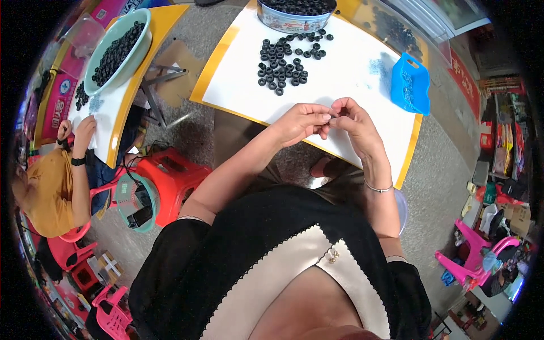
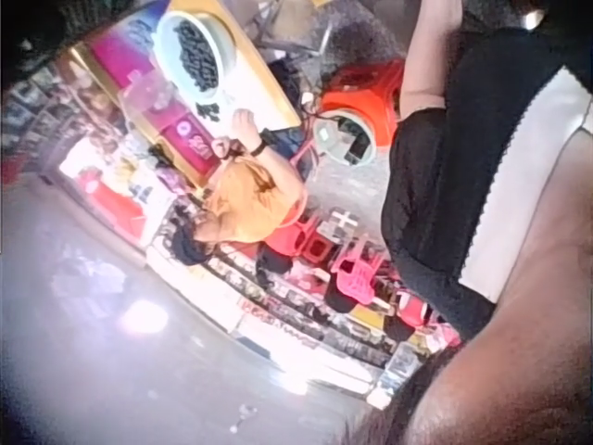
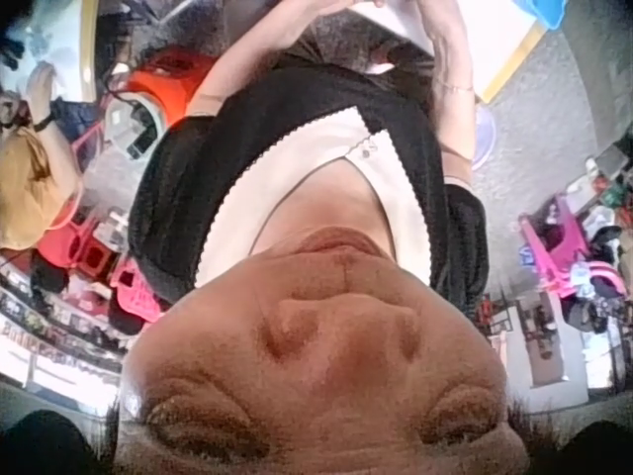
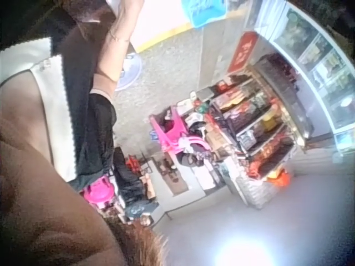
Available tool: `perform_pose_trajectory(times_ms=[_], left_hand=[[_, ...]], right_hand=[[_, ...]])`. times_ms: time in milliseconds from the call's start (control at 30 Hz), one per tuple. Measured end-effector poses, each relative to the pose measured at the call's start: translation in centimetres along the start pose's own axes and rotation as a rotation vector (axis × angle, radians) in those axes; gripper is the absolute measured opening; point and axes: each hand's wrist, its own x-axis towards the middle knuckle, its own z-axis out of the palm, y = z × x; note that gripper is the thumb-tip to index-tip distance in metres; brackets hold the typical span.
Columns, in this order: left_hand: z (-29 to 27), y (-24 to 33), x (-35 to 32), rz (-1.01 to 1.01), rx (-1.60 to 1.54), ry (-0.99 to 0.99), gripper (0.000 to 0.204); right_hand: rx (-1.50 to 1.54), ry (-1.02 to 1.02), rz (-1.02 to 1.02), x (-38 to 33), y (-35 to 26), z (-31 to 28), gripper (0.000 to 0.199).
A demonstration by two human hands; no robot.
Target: The person assembles small black plastic or rubber components by hand at a table.
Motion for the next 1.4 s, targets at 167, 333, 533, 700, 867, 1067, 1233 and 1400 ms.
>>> perform_pose_trajectory(times_ms=[167, 333, 533, 700, 867, 1067, 1233, 1400], left_hand=[[-0.6, 0.1, -0.2, -0.017, -0.104, -0.032, 0.021], [-0.6, -0.1, 0.3, 0.024, -0.168, 0.007, 0.021], [-0.7, -0.1, 0.6, 0.081, -0.241, 0.088, 0.02], [-0.2, -0.3, 0.8, 0.112, -0.189, 0.074, 0.02], [-0.3, 0.0, 0.5, 0.113, -0.2, 0.095, 0.021], [-0.7, -0.4, 0.2, 0.109, -0.209, -0.042, 0.022], [-0.8, 0.1, 0.1, 0.091, -0.278, 0.025, 0.022], [-0.9, -0.1, 0.0, 0.105, -0.308, -0.036, 0.023]], right_hand=[[-0.055, -0.054, 0.042, 0.3, -0.5, 0.0, 0.018], [0.028, -0.075, 0.006, 0.9, 0.4, 0.0, 0.016], [0.0, 0.139, -0.103, 1.4, 0.6, 0.3, 0.018], [-0.234, 0.18, -0.16, 1.2, 0.8, 0.6, 0.018], [-0.433, 0.149, -0.235, 2.2, -0.5, -0.1, 0.018], [-0.688, 0.358, -0.33, 9.5, -3.6, -1.8, 0.017], [-1.093, 0.356, -0.597, 17.0, -3.1, -2.8, 0.019], [-1.296, 0.275, -0.667, 19.8, -2.9, -2.7, 0.02]])
